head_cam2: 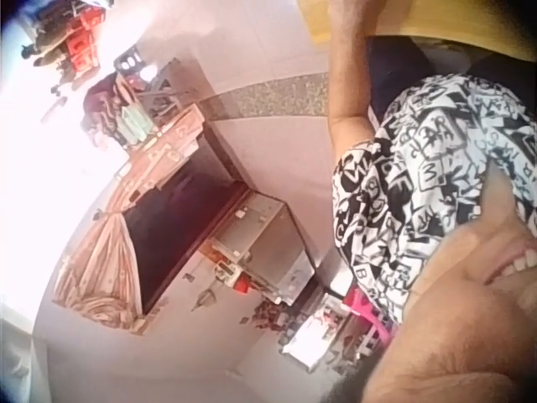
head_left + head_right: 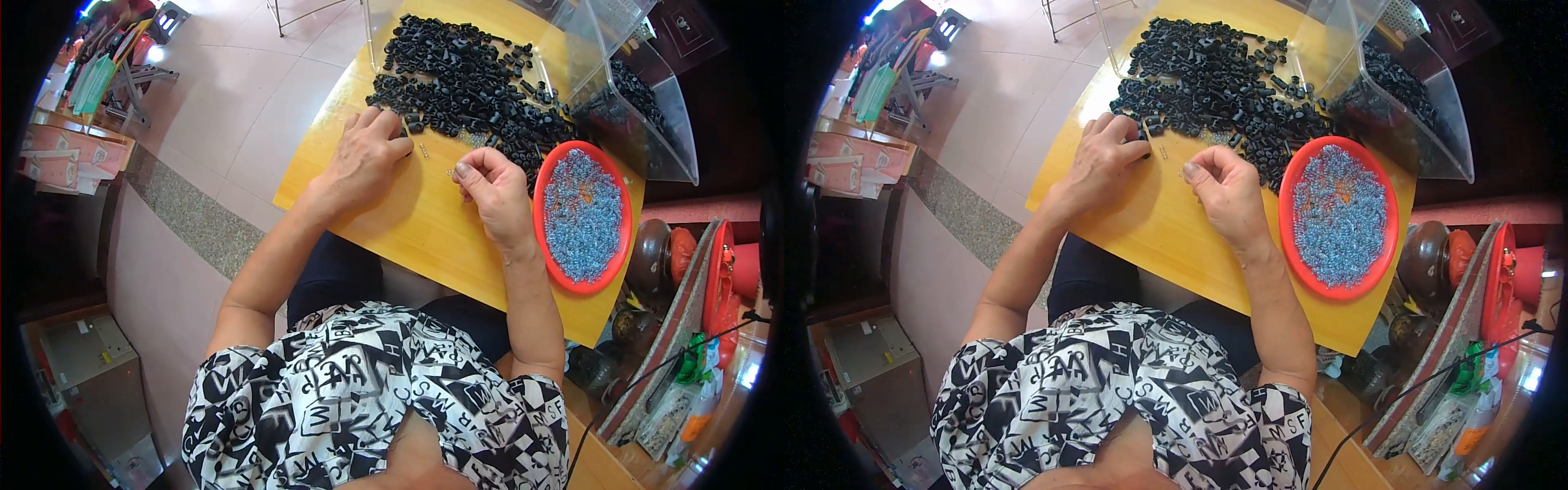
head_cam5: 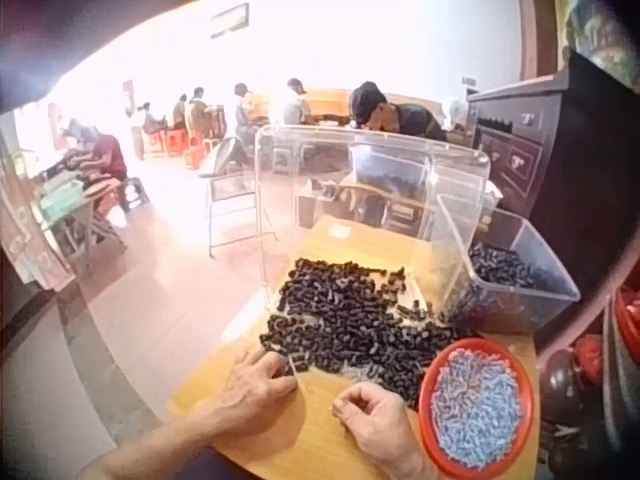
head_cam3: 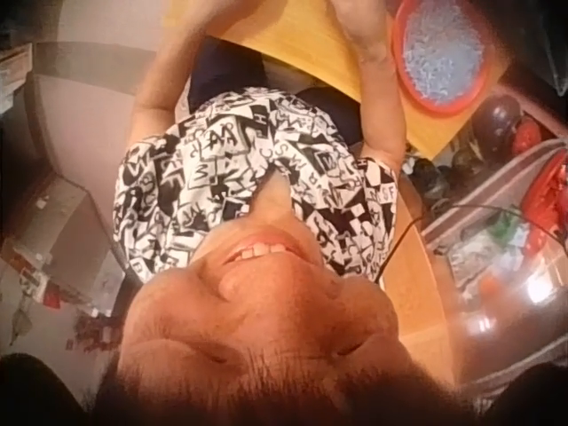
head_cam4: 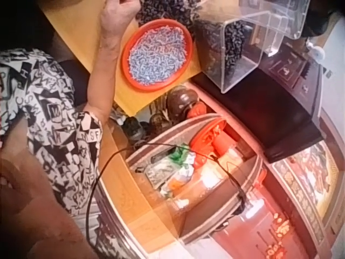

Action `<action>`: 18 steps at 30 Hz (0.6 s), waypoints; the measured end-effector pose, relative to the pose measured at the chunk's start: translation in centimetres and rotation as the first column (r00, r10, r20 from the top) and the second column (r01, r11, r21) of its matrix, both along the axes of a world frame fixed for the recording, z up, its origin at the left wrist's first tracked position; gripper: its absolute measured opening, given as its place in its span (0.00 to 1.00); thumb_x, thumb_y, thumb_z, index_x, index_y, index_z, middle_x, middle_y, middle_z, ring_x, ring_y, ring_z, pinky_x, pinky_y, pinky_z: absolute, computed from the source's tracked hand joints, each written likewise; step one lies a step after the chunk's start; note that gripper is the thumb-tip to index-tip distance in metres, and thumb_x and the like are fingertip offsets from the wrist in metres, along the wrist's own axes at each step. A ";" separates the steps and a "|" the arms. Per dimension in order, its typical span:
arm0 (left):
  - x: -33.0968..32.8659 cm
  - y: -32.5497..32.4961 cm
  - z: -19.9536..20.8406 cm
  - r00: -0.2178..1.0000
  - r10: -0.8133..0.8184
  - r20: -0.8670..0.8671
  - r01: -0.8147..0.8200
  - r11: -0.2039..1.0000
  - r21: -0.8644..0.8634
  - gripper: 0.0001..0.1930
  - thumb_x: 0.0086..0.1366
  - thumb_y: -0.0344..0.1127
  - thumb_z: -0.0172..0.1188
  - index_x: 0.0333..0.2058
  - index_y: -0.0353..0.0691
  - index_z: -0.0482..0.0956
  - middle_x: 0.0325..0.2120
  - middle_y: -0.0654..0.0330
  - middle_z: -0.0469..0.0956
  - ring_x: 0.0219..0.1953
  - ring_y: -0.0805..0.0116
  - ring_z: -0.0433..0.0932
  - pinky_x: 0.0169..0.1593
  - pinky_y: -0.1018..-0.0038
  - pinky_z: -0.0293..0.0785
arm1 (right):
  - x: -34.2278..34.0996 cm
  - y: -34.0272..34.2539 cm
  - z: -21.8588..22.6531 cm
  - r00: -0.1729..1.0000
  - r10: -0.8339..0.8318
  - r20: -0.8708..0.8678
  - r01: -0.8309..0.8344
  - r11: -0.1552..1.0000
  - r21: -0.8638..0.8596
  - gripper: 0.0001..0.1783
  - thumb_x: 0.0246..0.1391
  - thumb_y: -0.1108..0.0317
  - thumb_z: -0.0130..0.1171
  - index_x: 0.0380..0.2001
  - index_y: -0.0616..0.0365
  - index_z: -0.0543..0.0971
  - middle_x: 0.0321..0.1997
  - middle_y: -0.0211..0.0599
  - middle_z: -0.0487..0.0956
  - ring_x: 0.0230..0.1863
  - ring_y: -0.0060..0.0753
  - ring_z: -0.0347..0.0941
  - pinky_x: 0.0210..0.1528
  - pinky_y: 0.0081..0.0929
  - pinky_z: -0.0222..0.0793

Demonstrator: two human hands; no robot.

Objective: The person assembles small plastic components by manually inserting pins into black plastic housings.

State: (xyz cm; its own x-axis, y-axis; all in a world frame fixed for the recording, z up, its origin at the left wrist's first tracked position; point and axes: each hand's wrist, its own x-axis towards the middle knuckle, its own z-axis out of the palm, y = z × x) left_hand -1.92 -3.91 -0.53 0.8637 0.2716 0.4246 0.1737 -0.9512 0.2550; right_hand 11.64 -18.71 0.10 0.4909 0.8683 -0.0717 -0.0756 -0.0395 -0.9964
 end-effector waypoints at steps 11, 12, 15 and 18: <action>-1.1 -3.7 -2.3 0.941 0.055 0.335 0.144 0.829 -0.541 0.08 0.49 0.18 0.54 0.30 0.34 0.73 0.25 0.56 0.72 0.27 0.62 0.70 0.31 0.74 0.66 | -1.3 0.3 0.0 0.997 0.071 0.013 -0.072 0.996 0.048 0.04 0.50 0.72 0.55 0.28 0.62 0.74 0.22 0.24 0.72 0.24 0.13 0.65 0.27 0.13 0.62; -1.1 -3.7 -2.3 0.939 0.059 0.338 0.144 0.827 -0.544 0.08 0.49 0.18 0.54 0.30 0.34 0.73 0.25 0.56 0.72 0.27 0.62 0.70 0.31 0.74 0.66 | -1.3 0.3 -0.1 0.995 0.089 0.051 -0.090 0.996 0.021 0.04 0.50 0.72 0.55 0.29 0.62 0.74 0.23 0.25 0.73 0.25 0.13 0.66 0.28 0.13 0.63; -1.0 -3.5 -2.3 0.931 0.043 0.363 0.186 0.800 -0.571 0.08 0.49 0.17 0.54 0.30 0.34 0.73 0.23 0.57 0.72 0.27 0.64 0.70 0.31 0.75 0.66 | -1.7 0.7 -0.7 0.990 0.101 0.098 -0.101 0.995 -0.003 0.04 0.51 0.72 0.55 0.29 0.62 0.74 0.24 0.26 0.73 0.25 0.14 0.67 0.29 0.12 0.65; -1.1 -3.4 -2.4 0.927 0.052 0.371 0.186 0.796 -0.575 0.09 0.48 0.17 0.54 0.30 0.34 0.73 0.23 0.57 0.72 0.26 0.64 0.70 0.31 0.74 0.66 | -2.0 0.9 -0.8 0.983 0.101 0.153 -0.100 0.995 -0.011 0.04 0.51 0.73 0.55 0.29 0.62 0.74 0.23 0.25 0.73 0.25 0.13 0.67 0.29 0.11 0.64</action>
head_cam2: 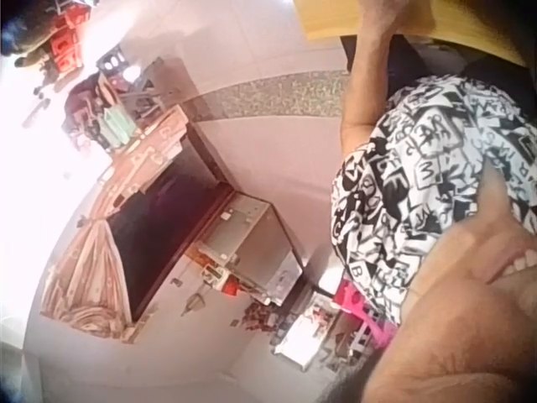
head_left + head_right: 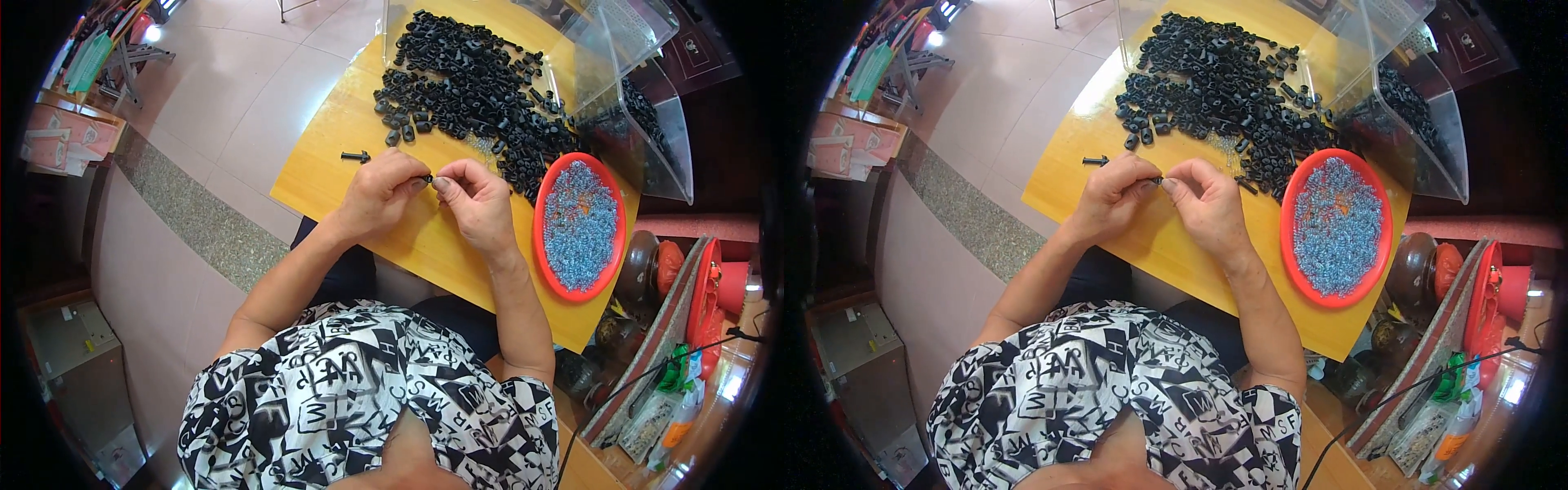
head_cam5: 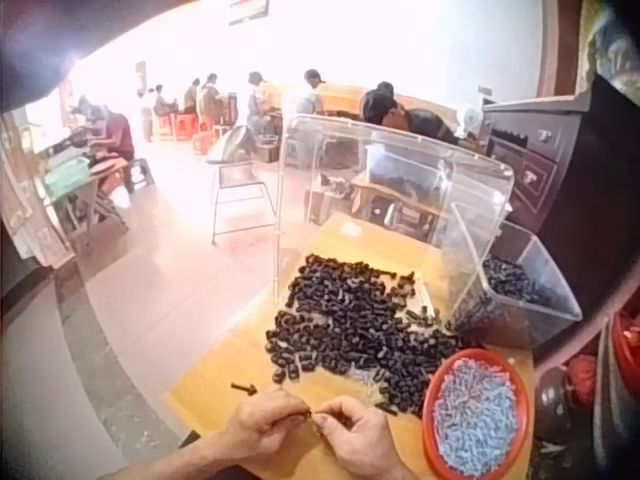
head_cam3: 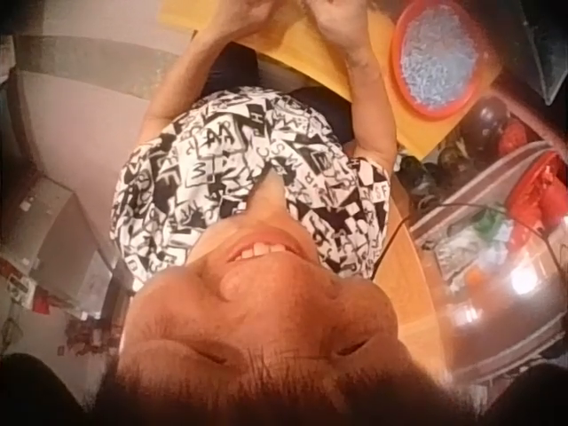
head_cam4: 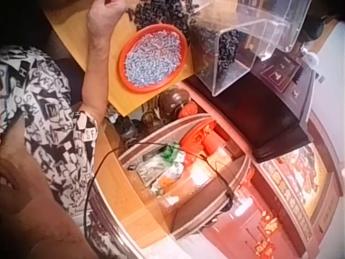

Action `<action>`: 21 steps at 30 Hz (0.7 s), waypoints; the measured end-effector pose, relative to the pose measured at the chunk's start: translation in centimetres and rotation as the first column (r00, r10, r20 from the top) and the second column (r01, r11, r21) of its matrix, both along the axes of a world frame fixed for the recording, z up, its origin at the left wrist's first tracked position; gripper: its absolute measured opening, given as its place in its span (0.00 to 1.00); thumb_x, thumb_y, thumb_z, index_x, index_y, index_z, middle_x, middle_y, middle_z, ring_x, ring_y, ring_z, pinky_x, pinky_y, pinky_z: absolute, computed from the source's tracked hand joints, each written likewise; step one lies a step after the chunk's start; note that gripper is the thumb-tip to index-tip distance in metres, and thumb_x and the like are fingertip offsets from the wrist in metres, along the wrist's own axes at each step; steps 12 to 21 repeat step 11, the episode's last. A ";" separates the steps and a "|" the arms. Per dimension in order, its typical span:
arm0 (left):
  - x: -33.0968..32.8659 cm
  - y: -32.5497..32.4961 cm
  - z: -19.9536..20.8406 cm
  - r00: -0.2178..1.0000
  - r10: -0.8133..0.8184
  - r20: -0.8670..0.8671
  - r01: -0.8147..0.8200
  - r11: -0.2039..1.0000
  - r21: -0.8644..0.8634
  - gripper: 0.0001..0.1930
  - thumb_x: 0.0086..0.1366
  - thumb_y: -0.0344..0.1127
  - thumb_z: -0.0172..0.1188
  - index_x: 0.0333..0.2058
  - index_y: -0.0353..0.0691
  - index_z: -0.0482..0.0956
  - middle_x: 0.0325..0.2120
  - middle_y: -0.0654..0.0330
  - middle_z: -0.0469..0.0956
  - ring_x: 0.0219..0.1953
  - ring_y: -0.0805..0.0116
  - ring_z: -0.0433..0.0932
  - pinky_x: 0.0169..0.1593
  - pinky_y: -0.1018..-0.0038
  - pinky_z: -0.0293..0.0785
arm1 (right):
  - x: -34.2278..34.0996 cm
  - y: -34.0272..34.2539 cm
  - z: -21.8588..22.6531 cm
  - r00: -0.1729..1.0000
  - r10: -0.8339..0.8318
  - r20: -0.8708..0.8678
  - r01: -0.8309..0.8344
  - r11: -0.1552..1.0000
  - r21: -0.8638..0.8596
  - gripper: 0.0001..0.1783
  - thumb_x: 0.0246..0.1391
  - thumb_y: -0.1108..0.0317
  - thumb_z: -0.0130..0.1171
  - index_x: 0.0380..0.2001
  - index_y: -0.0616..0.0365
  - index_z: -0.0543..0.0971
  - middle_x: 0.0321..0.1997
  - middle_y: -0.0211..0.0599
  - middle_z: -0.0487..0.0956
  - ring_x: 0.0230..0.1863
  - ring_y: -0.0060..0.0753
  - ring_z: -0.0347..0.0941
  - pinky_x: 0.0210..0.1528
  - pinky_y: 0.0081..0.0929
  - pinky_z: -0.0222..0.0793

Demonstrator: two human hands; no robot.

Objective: The person assembles small plastic components by manually inserting pins into black plastic housings.

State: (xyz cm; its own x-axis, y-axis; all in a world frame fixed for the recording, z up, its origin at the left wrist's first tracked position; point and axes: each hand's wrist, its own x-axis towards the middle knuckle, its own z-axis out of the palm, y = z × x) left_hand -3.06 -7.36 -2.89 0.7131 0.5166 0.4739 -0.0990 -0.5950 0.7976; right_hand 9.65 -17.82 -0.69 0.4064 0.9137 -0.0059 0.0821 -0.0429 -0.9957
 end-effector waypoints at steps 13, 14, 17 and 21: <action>-2.6 1.8 -0.8 0.934 0.270 0.232 -0.037 0.722 -0.691 0.06 0.60 0.28 0.52 0.35 0.40 0.76 0.31 0.58 0.77 0.33 0.64 0.74 0.36 0.73 0.71 | 0.1 0.6 -1.1 0.929 -0.087 0.361 0.075 0.996 0.047 0.12 0.49 0.71 0.59 0.38 0.59 0.72 0.29 0.27 0.73 0.30 0.16 0.68 0.34 0.12 0.65; -2.6 1.8 -0.8 0.934 0.270 0.232 -0.037 0.722 -0.691 0.06 0.60 0.28 0.52 0.35 0.40 0.76 0.31 0.58 0.77 0.33 0.64 0.74 0.36 0.73 0.71 | 0.1 0.6 -1.1 0.929 -0.087 0.361 0.075 0.996 0.047 0.12 0.49 0.71 0.59 0.38 0.59 0.72 0.29 0.27 0.73 0.30 0.16 0.68 0.34 0.12 0.65; -2.6 1.8 -0.8 0.934 0.270 0.232 -0.037 0.722 -0.691 0.06 0.60 0.28 0.52 0.35 0.40 0.76 0.31 0.58 0.77 0.33 0.64 0.74 0.36 0.73 0.71 | 0.1 0.6 -1.1 0.929 -0.087 0.361 0.075 0.996 0.047 0.12 0.49 0.71 0.59 0.38 0.59 0.72 0.29 0.27 0.73 0.30 0.16 0.68 0.34 0.12 0.65; -2.6 1.8 -0.8 0.934 0.270 0.232 -0.037 0.722 -0.691 0.06 0.60 0.28 0.52 0.35 0.40 0.76 0.31 0.58 0.77 0.33 0.64 0.74 0.36 0.73 0.71 | 0.1 0.6 -1.1 0.929 -0.087 0.361 0.075 0.996 0.047 0.12 0.49 0.71 0.59 0.38 0.59 0.72 0.29 0.27 0.73 0.30 0.16 0.68 0.34 0.12 0.65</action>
